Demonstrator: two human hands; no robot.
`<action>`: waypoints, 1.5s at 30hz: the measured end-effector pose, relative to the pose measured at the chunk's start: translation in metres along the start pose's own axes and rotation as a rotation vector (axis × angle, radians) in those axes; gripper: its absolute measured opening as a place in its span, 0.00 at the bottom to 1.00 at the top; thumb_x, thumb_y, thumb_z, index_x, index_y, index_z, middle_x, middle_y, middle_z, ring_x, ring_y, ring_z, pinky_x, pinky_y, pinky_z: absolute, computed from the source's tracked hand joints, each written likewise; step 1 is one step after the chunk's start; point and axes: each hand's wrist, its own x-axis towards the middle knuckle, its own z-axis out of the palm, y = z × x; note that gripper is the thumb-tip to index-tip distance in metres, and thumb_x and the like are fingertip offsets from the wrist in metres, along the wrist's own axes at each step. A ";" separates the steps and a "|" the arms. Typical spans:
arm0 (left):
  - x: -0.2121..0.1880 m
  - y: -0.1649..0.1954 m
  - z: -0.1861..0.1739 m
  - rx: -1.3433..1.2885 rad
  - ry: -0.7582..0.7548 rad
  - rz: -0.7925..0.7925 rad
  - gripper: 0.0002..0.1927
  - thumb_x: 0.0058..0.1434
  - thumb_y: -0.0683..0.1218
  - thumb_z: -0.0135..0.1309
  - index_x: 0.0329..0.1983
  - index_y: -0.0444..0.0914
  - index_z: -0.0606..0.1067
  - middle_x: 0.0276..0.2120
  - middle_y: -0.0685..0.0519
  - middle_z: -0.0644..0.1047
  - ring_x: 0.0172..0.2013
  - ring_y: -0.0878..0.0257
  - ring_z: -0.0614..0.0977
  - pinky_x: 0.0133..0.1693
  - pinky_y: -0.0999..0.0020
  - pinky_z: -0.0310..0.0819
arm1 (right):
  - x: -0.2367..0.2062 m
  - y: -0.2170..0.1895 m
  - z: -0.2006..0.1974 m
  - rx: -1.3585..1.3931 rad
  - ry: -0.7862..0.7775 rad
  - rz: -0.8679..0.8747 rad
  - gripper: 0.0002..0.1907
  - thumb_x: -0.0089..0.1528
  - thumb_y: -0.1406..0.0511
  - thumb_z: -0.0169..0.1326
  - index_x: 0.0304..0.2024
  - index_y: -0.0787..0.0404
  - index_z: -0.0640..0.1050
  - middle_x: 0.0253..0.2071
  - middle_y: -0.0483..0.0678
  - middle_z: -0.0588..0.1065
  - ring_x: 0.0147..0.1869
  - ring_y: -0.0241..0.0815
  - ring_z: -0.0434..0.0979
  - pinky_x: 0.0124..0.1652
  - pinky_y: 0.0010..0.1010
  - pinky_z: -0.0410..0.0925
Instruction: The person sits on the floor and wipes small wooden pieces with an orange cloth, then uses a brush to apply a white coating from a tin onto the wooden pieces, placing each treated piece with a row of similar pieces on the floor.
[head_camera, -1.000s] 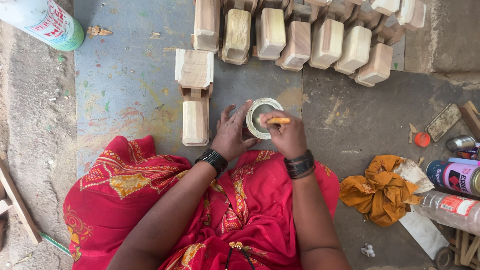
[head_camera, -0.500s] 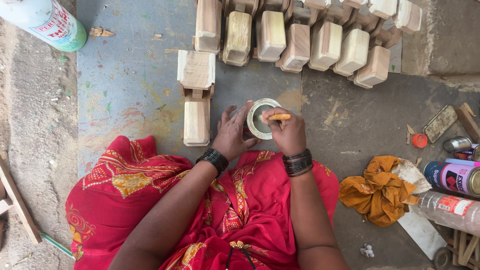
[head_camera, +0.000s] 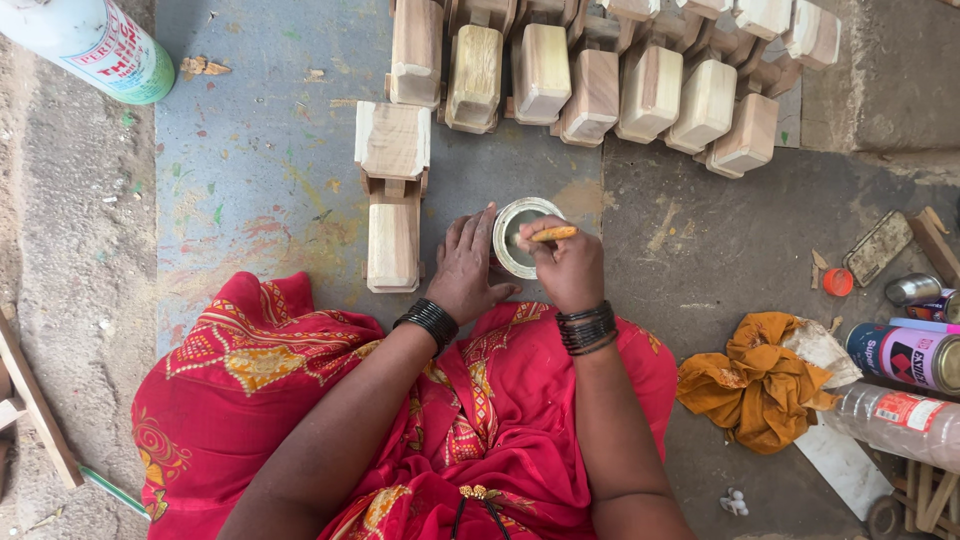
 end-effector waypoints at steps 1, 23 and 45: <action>0.000 0.000 0.000 0.002 0.003 0.005 0.68 0.41 0.56 0.75 0.77 0.38 0.44 0.69 0.40 0.59 0.71 0.41 0.55 0.68 0.43 0.51 | 0.002 0.001 0.002 -0.008 0.029 -0.052 0.07 0.58 0.75 0.61 0.38 0.61 0.80 0.40 0.47 0.83 0.45 0.37 0.86 0.44 0.27 0.76; 0.002 0.002 -0.004 0.019 -0.004 -0.034 0.69 0.40 0.55 0.75 0.77 0.39 0.42 0.69 0.41 0.58 0.71 0.41 0.56 0.65 0.41 0.55 | -0.008 0.007 -0.012 -0.306 0.061 0.053 0.07 0.57 0.72 0.66 0.36 0.61 0.81 0.35 0.48 0.82 0.39 0.38 0.83 0.38 0.28 0.72; -0.078 -0.005 -0.006 0.540 -0.505 -0.120 0.33 0.57 0.56 0.59 0.64 0.43 0.65 0.61 0.47 0.70 0.62 0.50 0.71 0.60 0.46 0.66 | -0.047 -0.027 -0.039 -0.099 0.380 -0.131 0.07 0.59 0.72 0.67 0.39 0.62 0.82 0.36 0.46 0.82 0.37 0.32 0.79 0.39 0.24 0.73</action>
